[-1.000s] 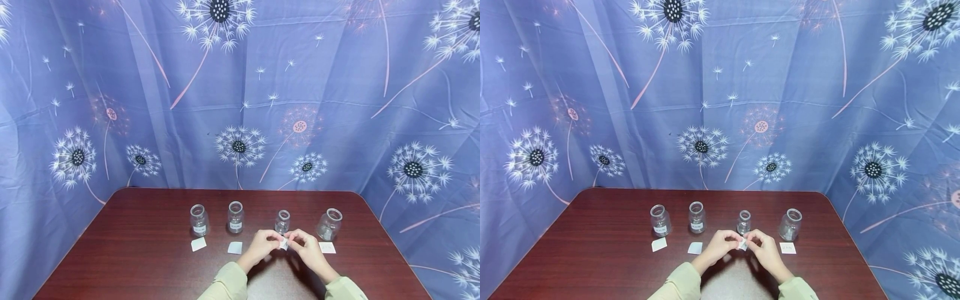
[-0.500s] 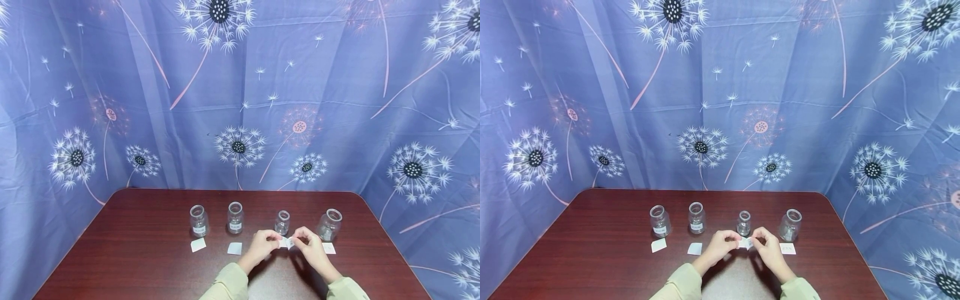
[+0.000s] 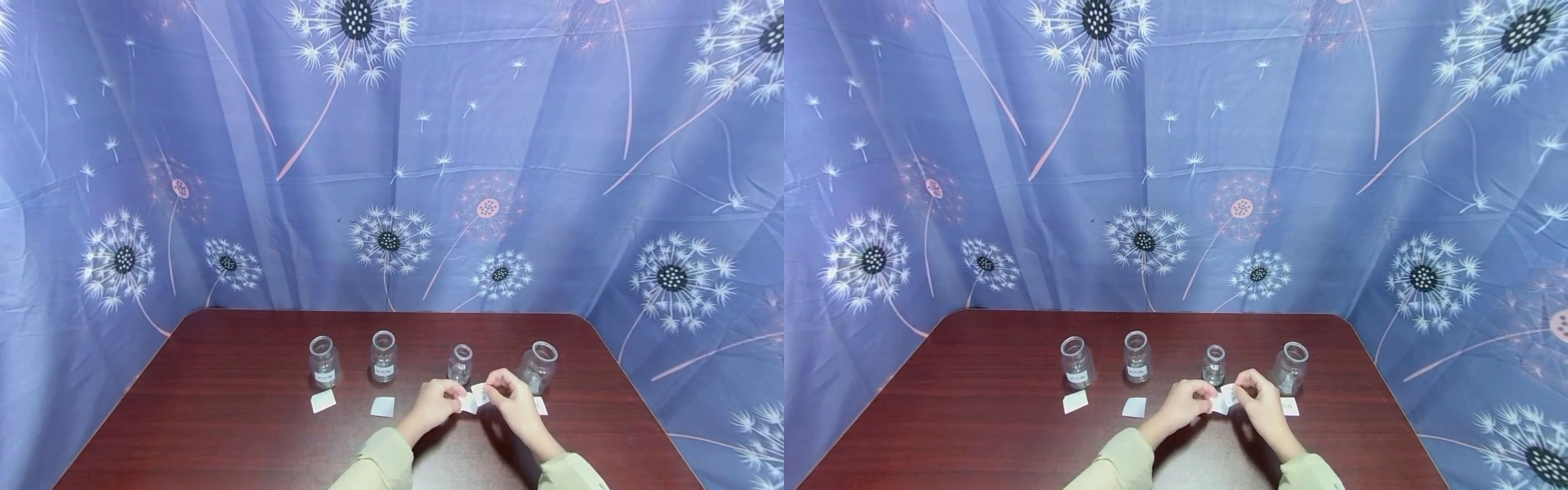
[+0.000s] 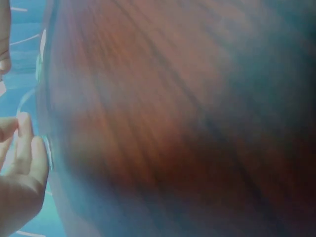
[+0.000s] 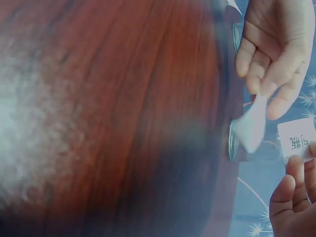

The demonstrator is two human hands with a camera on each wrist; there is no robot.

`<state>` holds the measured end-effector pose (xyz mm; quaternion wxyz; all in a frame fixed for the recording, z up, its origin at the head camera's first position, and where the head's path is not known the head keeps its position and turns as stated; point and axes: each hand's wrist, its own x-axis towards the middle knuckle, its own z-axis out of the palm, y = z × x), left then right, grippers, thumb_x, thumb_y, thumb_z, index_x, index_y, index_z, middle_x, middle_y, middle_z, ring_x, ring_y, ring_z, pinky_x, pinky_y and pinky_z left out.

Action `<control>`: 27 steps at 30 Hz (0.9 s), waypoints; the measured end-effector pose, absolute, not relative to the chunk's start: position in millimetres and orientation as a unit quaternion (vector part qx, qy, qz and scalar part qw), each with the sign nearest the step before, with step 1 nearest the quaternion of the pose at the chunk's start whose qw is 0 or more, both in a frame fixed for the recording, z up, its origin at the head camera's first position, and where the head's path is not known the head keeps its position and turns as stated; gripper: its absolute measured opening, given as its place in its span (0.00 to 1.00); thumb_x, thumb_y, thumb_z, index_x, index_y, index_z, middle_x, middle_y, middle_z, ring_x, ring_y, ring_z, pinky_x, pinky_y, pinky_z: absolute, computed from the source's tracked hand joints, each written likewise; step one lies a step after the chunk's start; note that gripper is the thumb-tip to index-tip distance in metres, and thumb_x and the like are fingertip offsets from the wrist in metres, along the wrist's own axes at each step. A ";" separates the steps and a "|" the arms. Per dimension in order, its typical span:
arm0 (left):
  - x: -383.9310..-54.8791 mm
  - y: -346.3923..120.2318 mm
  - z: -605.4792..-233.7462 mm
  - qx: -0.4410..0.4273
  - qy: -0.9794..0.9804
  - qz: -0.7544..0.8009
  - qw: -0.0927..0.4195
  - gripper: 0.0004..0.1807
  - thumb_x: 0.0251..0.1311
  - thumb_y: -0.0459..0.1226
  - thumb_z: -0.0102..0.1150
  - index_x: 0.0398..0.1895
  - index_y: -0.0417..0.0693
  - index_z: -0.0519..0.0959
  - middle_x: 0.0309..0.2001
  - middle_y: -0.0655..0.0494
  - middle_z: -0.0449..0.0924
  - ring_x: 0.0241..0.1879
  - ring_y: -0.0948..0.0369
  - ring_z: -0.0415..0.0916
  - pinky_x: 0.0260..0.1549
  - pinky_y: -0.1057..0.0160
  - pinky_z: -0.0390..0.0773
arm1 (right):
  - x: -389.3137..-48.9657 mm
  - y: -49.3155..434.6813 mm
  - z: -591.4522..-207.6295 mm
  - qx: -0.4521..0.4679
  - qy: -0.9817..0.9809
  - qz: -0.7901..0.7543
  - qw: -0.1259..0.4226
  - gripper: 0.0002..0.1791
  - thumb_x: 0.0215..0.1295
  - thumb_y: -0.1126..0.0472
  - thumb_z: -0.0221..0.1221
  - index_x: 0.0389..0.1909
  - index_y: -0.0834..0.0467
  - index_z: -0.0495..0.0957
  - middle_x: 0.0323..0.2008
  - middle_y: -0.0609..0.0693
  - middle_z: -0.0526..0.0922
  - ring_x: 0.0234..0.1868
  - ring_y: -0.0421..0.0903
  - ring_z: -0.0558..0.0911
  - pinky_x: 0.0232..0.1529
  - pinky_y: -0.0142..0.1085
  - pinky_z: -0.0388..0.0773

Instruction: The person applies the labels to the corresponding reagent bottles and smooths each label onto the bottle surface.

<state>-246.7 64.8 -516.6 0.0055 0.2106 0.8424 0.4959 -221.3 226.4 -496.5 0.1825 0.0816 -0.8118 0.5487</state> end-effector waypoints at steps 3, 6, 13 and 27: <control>-246.0 63.9 -517.1 0.220 0.861 0.458 -0.018 0.11 0.33 0.27 0.57 0.26 0.44 0.80 0.21 0.58 0.80 0.22 0.74 0.70 0.25 0.77 0.67 | -221.0 225.9 -497.2 0.082 -0.812 0.549 0.182 0.06 0.46 0.78 0.57 0.23 0.67 0.70 0.17 0.43 0.74 0.16 0.30 0.67 0.17 0.26 0.66; -245.2 62.5 -516.8 0.217 0.880 0.421 -0.034 0.11 0.33 0.28 0.57 0.26 0.45 0.80 0.21 0.59 0.80 0.23 0.72 0.72 0.25 0.77 0.66 | -220.5 225.6 -498.1 0.079 -0.815 0.543 0.185 0.07 0.44 0.78 0.58 0.23 0.67 0.71 0.17 0.48 0.75 0.17 0.30 0.67 0.17 0.26 0.66; -243.4 59.1 -514.2 0.205 0.908 0.360 -0.059 0.11 0.33 0.31 0.60 0.26 0.48 0.80 0.20 0.61 0.79 0.22 0.70 0.72 0.23 0.75 0.66 | -220.8 225.6 -499.6 0.074 -0.830 0.523 0.181 0.06 0.45 0.76 0.59 0.23 0.66 0.72 0.17 0.49 0.78 0.19 0.29 0.69 0.20 0.26 0.67; -248.9 57.9 -494.0 0.250 0.886 0.377 -0.102 0.06 0.48 0.39 0.58 0.30 0.53 0.81 0.24 0.64 0.78 0.23 0.73 0.70 0.24 0.78 0.65 | -207.5 210.4 -477.9 0.088 -0.827 0.525 0.180 0.06 0.42 0.80 0.57 0.21 0.69 0.72 0.18 0.61 0.77 0.21 0.29 0.71 0.23 0.26 0.69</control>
